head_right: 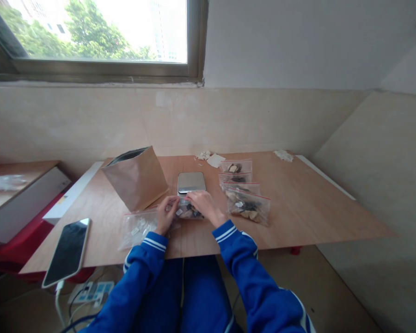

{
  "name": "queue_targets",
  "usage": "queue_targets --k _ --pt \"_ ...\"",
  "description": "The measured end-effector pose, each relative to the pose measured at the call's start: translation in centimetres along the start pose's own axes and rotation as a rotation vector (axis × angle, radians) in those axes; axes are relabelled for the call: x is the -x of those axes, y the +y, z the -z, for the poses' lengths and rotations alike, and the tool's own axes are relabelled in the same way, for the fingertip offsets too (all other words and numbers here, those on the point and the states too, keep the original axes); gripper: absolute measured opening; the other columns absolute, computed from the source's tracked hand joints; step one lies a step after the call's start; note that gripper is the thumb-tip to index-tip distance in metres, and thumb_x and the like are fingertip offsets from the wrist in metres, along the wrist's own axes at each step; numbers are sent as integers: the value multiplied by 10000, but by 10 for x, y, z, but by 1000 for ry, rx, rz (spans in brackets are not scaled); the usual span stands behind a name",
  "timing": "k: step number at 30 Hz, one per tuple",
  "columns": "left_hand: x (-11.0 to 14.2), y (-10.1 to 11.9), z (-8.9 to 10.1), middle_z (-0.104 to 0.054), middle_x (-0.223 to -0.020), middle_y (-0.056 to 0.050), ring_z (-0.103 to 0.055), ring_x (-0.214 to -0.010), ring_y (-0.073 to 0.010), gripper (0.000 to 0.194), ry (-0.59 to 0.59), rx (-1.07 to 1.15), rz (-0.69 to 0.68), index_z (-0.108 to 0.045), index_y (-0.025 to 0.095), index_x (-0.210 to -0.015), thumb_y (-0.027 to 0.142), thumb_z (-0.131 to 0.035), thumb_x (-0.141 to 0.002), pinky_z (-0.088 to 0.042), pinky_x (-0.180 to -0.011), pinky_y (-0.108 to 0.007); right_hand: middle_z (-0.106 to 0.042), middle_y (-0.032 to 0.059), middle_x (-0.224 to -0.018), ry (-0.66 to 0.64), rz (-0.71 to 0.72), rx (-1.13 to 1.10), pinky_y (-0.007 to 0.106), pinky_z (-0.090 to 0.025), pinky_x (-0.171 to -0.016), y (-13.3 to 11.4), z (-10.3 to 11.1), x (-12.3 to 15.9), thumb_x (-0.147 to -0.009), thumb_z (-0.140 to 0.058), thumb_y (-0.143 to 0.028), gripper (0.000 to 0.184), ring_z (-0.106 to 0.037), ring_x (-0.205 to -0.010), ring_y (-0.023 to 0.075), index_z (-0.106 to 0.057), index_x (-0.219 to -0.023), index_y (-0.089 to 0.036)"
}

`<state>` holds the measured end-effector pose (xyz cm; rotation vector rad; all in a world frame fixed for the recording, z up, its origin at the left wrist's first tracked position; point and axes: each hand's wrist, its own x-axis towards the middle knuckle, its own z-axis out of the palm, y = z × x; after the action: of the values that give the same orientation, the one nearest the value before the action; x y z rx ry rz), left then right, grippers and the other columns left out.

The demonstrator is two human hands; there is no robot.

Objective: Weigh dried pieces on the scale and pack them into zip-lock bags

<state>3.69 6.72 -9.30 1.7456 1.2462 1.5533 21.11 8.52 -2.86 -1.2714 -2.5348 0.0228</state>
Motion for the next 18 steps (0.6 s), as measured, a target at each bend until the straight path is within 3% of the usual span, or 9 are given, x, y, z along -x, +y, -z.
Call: queue_targets --k 7,15,18 --pt "0 -3 -1 -691 -864 -48 -624 -761 -159 239 10 -25 6 -672 194 -911 398 -553 -878 -486 -705 -274 -715 68 -908 -43 -41 -15 265 -393 -775 0 1 2 -908 -520 -101 169 -642 -863 181 -667 -945 -176" --pt "1 -3 0 -703 -879 -48 -639 -819 -168 225 30 -16 6 -685 194 -903 375 -554 -885 -481 -722 -271 -723 47 -917 26 -20 -37 252 -397 -705 14 3 15 -949 -510 -225 176 -649 -829 178 -683 -933 -198" --pt "2 -3 2 -705 -863 -47 -641 -814 -171 222 38 -27 18 -689 194 -890 375 -561 -879 -480 -708 -268 -727 47 -898 39 -36 -40 261 -405 -743 20 4 19 -926 -520 -148 185 -650 -834 174 -696 -901 -200"
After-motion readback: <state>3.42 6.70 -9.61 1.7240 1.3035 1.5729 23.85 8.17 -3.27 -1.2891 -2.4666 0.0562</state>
